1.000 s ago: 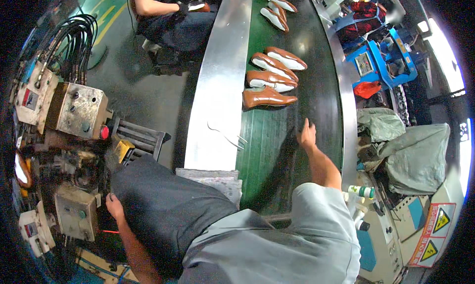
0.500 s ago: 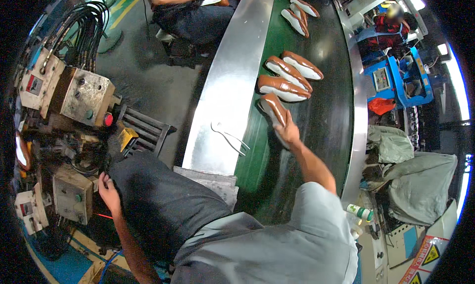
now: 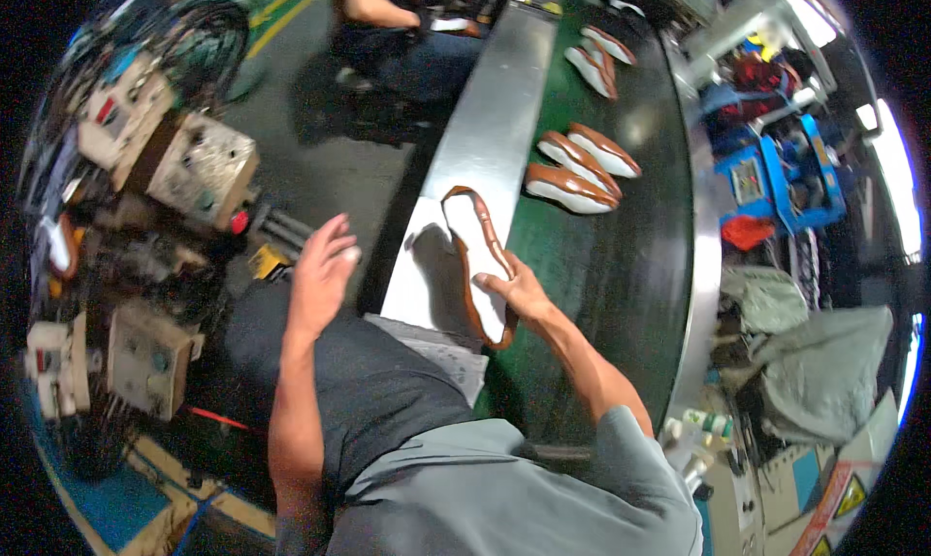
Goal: Placing shoe uppers onto a machine for processing and moving them along a conveyor belt in a factory.
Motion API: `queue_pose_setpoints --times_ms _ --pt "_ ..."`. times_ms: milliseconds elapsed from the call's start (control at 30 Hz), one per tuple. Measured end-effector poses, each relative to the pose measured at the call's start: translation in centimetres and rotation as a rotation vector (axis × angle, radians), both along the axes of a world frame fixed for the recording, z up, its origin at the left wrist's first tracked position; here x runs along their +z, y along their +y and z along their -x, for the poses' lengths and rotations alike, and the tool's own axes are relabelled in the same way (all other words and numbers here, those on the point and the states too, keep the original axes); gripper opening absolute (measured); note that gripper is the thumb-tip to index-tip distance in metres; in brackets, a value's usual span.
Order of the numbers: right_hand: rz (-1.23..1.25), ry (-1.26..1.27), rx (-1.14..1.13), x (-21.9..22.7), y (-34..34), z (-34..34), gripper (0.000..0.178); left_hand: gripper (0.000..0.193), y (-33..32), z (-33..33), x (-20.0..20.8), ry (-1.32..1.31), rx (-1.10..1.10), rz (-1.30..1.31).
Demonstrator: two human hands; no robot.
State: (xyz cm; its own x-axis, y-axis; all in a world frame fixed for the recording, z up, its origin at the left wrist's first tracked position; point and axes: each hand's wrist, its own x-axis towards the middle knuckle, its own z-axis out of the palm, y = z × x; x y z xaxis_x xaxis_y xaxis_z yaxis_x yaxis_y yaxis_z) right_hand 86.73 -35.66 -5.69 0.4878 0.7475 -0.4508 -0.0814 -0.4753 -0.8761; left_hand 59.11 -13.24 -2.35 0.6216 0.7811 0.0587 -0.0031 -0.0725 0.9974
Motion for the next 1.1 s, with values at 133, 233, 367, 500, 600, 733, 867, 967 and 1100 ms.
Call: queue_pose_setpoints --times_ms 133,233,367,500,600,733,867,967,1100 --pt "-0.086 0.136 0.346 3.8 6.5 9.5 0.088 0.055 1.2 2.1 3.0 0.170 0.078 -0.299" --pt "-0.176 0.255 0.605 4.0 9.6 15.1 0.093 0.039 2.2 8.2 2.5 0.289 0.304 -0.523" --pt "-0.183 0.369 0.779 3.4 12.1 20.9 0.094 0.024 0.7 15.5 2.7 0.424 0.556 -0.602" --pt "-0.141 0.405 0.845 1.7 12.7 23.9 0.087 0.035 -0.7 19.4 0.6 0.310 0.588 -0.383" --pt "-0.088 0.400 0.861 2.3 12.2 25.3 0.083 0.050 -2.4 19.2 -1.5 0.204 0.663 -0.039" --pt "0.036 0.439 0.834 2.2 12.1 25.2 0.084 0.057 -3.2 18.4 -3.1 0.150 0.710 0.102" --pt "0.002 0.571 0.723 1.4 12.0 24.7 0.083 0.061 -5.1 18.1 -6.1 -0.691 0.408 0.471" --pt "-0.006 0.537 0.757 0.8 12.3 24.3 0.082 0.069 -6.4 15.9 -7.7 -0.445 0.648 0.492" --pt "0.055 0.450 0.798 -0.3 12.7 23.6 0.079 0.061 -6.1 13.8 -5.5 -0.056 0.726 0.329"
